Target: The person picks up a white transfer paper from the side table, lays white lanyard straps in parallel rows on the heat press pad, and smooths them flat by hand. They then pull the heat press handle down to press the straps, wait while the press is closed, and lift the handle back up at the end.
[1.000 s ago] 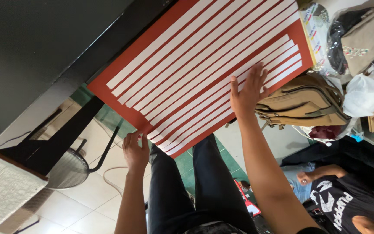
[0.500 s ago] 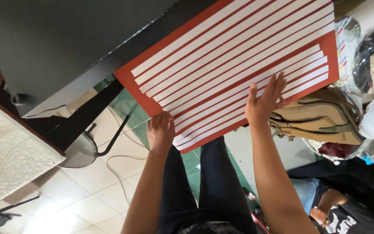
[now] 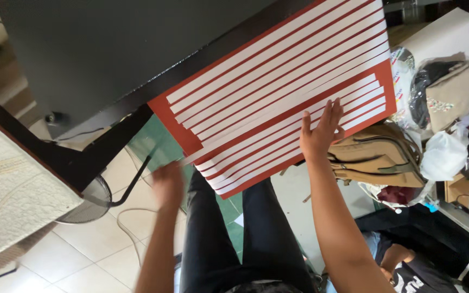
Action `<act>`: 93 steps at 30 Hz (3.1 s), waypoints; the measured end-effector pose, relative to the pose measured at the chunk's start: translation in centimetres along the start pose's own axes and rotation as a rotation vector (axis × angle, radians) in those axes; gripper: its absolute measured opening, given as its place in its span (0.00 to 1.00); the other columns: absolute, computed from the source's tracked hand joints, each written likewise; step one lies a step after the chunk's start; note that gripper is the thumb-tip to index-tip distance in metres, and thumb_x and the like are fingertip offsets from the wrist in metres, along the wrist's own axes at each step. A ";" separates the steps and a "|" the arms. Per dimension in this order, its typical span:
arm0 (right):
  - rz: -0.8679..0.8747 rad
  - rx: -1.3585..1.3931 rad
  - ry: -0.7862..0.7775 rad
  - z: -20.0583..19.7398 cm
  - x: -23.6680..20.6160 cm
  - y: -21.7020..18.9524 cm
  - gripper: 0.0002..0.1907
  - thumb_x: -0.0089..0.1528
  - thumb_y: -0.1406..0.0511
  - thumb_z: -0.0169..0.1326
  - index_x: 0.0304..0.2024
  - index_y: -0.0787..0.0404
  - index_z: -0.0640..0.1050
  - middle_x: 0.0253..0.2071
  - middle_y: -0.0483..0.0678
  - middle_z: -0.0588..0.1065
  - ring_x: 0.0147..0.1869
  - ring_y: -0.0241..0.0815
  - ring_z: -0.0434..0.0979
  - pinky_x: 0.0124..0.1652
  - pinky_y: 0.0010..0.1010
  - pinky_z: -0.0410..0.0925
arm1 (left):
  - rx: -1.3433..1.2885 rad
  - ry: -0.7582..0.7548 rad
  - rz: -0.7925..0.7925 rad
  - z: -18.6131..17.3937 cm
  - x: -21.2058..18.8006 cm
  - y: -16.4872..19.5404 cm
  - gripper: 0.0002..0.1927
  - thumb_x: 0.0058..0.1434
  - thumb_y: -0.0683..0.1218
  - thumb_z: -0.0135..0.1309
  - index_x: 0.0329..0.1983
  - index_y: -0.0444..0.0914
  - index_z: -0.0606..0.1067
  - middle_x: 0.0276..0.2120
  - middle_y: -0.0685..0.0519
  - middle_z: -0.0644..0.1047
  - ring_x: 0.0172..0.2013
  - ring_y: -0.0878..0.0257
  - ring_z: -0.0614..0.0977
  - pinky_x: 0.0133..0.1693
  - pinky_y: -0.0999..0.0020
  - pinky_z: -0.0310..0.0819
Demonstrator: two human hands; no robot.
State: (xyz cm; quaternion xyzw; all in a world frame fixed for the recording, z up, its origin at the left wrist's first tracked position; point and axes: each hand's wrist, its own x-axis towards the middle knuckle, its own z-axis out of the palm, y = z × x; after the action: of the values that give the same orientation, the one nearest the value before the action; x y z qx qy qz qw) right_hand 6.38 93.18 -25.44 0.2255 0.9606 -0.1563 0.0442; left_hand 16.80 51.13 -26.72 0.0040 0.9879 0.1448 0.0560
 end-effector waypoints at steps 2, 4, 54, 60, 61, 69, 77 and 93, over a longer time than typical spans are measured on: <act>-0.020 -0.016 0.013 -0.1 1.1 0.4 0.39 0.72 0.47 0.47 0.75 0.66 0.60 0.80 0.58 0.50 0.84 0.57 0.46 0.65 0.57 0.46 | 0.024 -0.056 -0.071 -1.8 -2.1 -5.9 0.08 0.70 0.45 0.51 0.42 0.42 0.80 0.33 0.50 0.80 0.34 0.49 0.79 0.38 0.52 0.73; -0.060 -0.041 0.027 0.0 2.1 0.7 0.37 0.74 0.50 0.47 0.77 0.65 0.59 0.82 0.57 0.50 0.85 0.57 0.46 0.66 0.58 0.46 | 0.290 -0.225 -0.159 -3.9 -4.2 -10.9 0.08 0.72 0.46 0.51 0.41 0.45 0.81 0.30 0.51 0.80 0.35 0.52 0.81 0.41 0.54 0.74; -0.153 -0.158 -0.071 3.1 -1.5 -1.8 0.36 0.71 0.47 0.51 0.72 0.64 0.64 0.76 0.55 0.58 0.79 0.61 0.54 0.63 0.63 0.49 | -0.087 -0.453 -0.226 -3.3 0.4 -4.4 0.05 0.63 0.50 0.60 0.38 0.45 0.79 0.45 0.53 0.76 0.53 0.50 0.75 0.54 0.48 0.66; -0.285 -0.046 -0.062 2.6 -0.6 -1.4 0.38 0.72 0.48 0.52 0.73 0.67 0.62 0.78 0.59 0.57 0.80 0.59 0.56 0.63 0.55 0.51 | -0.078 -0.465 -0.244 -3.7 0.2 -4.6 0.05 0.63 0.49 0.59 0.39 0.45 0.79 0.45 0.53 0.76 0.52 0.50 0.75 0.53 0.48 0.67; -0.287 -0.007 -0.088 2.7 -0.6 -1.3 0.39 0.72 0.48 0.52 0.74 0.68 0.61 0.78 0.59 0.57 0.80 0.57 0.57 0.63 0.54 0.51 | -0.088 -0.467 -0.254 -3.7 0.1 -4.6 0.05 0.64 0.49 0.59 0.39 0.45 0.78 0.45 0.53 0.76 0.52 0.50 0.75 0.52 0.48 0.67; -0.068 -0.138 -0.078 2.0 1.8 -0.1 0.46 0.72 0.39 0.41 0.79 0.64 0.53 0.82 0.58 0.47 0.84 0.62 0.40 0.67 0.64 0.42 | -0.108 -0.460 -0.225 -3.0 0.2 -4.7 0.05 0.62 0.49 0.59 0.39 0.46 0.78 0.46 0.53 0.76 0.52 0.50 0.75 0.51 0.47 0.67; -0.007 -0.167 -0.181 1.0 3.0 -0.1 0.47 0.72 0.38 0.38 0.79 0.62 0.51 0.83 0.54 0.44 0.85 0.59 0.37 0.69 0.69 0.38 | -0.113 -0.458 -0.228 -2.1 -0.5 -5.1 0.04 0.64 0.48 0.57 0.39 0.44 0.78 0.47 0.51 0.76 0.51 0.49 0.75 0.51 0.48 0.68; -0.014 -0.063 -0.091 1.3 2.6 -0.1 0.50 0.72 0.35 0.40 0.81 0.63 0.49 0.83 0.57 0.45 0.87 0.59 0.39 0.69 0.62 0.44 | -0.247 0.038 0.035 -1.1 6.1 7.5 0.06 0.61 0.40 0.58 0.41 0.40 0.76 0.39 0.53 0.81 0.41 0.56 0.81 0.44 0.58 0.75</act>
State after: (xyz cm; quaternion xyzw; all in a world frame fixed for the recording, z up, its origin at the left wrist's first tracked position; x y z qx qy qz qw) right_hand 4.04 93.81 -27.06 0.2100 0.9636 -0.1365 0.0936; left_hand 10.51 58.18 -24.20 0.0114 0.9633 0.2661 0.0346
